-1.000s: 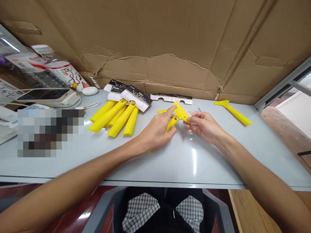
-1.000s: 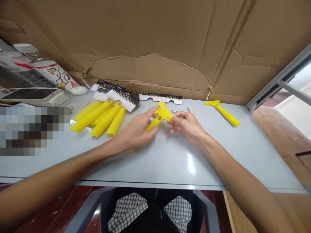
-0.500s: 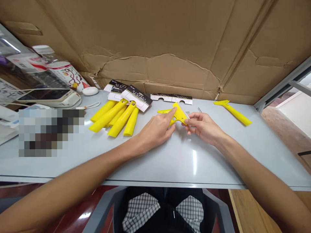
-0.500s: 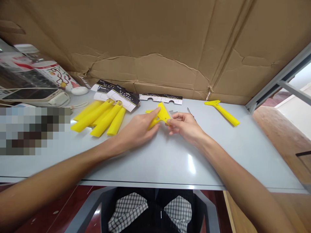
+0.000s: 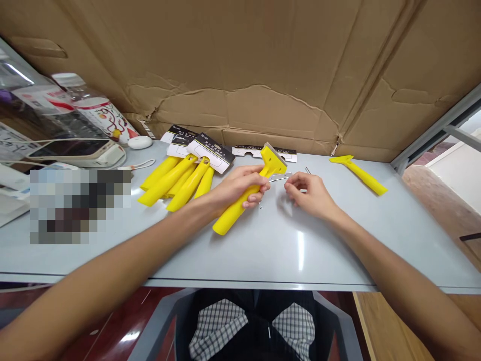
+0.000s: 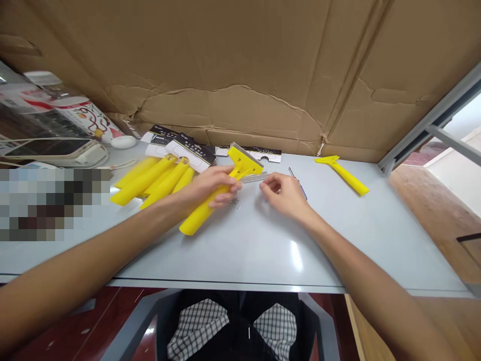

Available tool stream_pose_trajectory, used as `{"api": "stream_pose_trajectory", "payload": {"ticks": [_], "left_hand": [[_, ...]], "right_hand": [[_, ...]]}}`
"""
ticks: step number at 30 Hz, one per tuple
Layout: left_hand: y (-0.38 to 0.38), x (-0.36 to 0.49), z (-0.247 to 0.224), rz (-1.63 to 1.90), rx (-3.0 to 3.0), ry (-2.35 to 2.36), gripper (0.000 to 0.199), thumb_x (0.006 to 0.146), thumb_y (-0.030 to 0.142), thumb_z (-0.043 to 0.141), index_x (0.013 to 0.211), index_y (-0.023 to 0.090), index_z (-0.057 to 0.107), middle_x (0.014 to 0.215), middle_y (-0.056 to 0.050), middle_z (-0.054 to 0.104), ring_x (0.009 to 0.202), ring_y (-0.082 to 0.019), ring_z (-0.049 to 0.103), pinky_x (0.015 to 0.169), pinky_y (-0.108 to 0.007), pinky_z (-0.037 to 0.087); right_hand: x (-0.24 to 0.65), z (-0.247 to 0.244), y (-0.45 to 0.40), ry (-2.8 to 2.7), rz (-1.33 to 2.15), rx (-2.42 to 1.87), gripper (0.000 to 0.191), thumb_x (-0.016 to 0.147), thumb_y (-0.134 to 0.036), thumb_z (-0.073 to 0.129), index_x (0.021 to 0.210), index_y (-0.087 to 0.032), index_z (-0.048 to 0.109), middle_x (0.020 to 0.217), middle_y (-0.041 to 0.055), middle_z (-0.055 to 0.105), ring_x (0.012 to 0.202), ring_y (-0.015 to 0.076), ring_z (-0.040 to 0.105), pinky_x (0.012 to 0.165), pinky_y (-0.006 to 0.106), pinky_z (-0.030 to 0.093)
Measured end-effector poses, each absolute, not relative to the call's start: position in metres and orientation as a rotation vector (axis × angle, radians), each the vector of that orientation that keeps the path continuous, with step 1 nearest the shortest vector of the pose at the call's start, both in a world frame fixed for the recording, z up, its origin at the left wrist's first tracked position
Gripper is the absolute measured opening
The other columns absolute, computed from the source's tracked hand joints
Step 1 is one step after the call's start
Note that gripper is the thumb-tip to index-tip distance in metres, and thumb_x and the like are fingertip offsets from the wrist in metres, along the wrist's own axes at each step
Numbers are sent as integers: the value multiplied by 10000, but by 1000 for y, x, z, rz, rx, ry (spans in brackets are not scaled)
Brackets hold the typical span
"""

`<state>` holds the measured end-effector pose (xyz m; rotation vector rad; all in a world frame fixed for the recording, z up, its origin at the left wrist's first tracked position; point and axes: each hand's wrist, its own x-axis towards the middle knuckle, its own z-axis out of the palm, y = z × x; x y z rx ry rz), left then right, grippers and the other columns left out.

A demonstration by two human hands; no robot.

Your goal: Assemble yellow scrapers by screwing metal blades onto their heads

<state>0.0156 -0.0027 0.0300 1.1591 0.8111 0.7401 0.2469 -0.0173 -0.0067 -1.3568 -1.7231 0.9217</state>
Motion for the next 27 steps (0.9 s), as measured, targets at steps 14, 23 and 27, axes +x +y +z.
{"api": "stream_pose_trajectory", "payload": {"ticks": [14, 23, 27], "left_hand": [[8, 26, 20, 927, 496, 742, 108, 911, 133, 535, 813, 170, 507, 668, 40, 524, 388, -16, 385, 314, -112, 305], [6, 29, 11, 1023, 723, 757, 182, 866, 109, 676, 760, 156, 535, 681, 50, 546, 423, -12, 440, 345, -116, 355], [-3, 33, 10, 1017, 758, 831, 147, 811, 106, 662, 729, 153, 550, 672, 37, 551, 431, -25, 442, 355, -139, 375]], "right_hand": [[218, -19, -36, -2443, 258, -1412, 422, 1045, -196, 515, 1395, -312, 719, 1127, 87, 694, 945, 232, 631, 708, 339, 378], [206, -20, -33, -2493, 197, -1401, 246, 1069, -275, 590, 1174, -287, 812, 1113, 69, 704, 957, 232, 630, 666, 338, 337], [211, -19, -30, -2479, 258, -1423, 275, 1052, -166, 548, 1099, -236, 810, 1120, 74, 728, 988, 237, 661, 731, 339, 415]]}}
